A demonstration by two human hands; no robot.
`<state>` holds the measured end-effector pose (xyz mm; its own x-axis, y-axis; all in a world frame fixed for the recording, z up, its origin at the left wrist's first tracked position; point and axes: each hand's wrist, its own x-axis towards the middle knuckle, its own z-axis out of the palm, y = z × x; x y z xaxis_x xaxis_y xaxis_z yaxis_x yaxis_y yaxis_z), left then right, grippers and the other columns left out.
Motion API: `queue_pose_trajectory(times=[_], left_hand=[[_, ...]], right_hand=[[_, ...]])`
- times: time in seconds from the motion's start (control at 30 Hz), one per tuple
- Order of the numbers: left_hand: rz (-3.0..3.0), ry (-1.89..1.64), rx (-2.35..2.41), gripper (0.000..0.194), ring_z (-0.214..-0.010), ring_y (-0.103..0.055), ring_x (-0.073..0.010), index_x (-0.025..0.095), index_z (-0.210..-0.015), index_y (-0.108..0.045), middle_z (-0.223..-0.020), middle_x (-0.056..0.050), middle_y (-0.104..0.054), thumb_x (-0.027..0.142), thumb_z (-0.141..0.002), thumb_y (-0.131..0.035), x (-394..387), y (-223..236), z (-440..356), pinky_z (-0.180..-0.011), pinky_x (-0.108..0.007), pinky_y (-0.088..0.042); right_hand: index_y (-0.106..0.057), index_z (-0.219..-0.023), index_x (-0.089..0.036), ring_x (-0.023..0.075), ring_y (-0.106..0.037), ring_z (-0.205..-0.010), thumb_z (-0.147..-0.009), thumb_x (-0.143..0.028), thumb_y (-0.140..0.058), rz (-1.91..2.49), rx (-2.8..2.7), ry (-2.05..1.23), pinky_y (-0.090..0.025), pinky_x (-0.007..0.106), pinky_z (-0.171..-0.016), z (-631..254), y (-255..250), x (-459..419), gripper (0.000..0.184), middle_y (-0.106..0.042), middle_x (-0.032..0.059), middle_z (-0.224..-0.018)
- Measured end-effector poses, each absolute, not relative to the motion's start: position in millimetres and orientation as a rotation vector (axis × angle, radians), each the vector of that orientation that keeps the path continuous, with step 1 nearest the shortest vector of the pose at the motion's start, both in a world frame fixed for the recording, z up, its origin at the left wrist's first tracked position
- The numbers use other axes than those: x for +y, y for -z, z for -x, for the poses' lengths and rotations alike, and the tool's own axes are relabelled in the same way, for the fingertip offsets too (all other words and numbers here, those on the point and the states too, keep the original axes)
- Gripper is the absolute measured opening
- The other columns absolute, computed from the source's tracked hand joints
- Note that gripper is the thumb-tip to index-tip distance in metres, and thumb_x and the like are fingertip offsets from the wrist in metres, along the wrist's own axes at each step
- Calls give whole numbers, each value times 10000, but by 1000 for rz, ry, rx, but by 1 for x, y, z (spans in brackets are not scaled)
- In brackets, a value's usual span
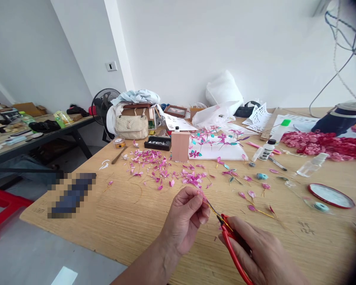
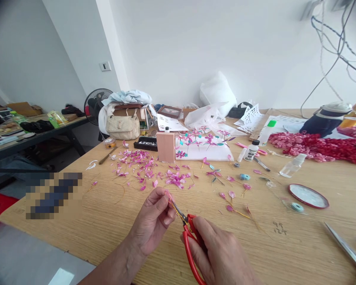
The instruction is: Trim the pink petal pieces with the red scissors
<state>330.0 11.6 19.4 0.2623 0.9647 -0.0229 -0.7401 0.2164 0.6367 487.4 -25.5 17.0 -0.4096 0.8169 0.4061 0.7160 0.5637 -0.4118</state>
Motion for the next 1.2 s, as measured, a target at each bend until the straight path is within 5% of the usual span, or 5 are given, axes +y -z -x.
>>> queue_pose_trajectory(times=[1.2], left_hand=[[-337,-1224,319,81,-540,-530,-46,166,-717,-619,-700,15,-593,184,-711,-698,7,-18,-334,-459,-132,-379]], right_hand=[[-434,-707,-227,148,-536,-441,-912,-285,-311,1278,-2398,-321,-362,247,-405,-489,-35,-12,246,-570,-2,-553]])
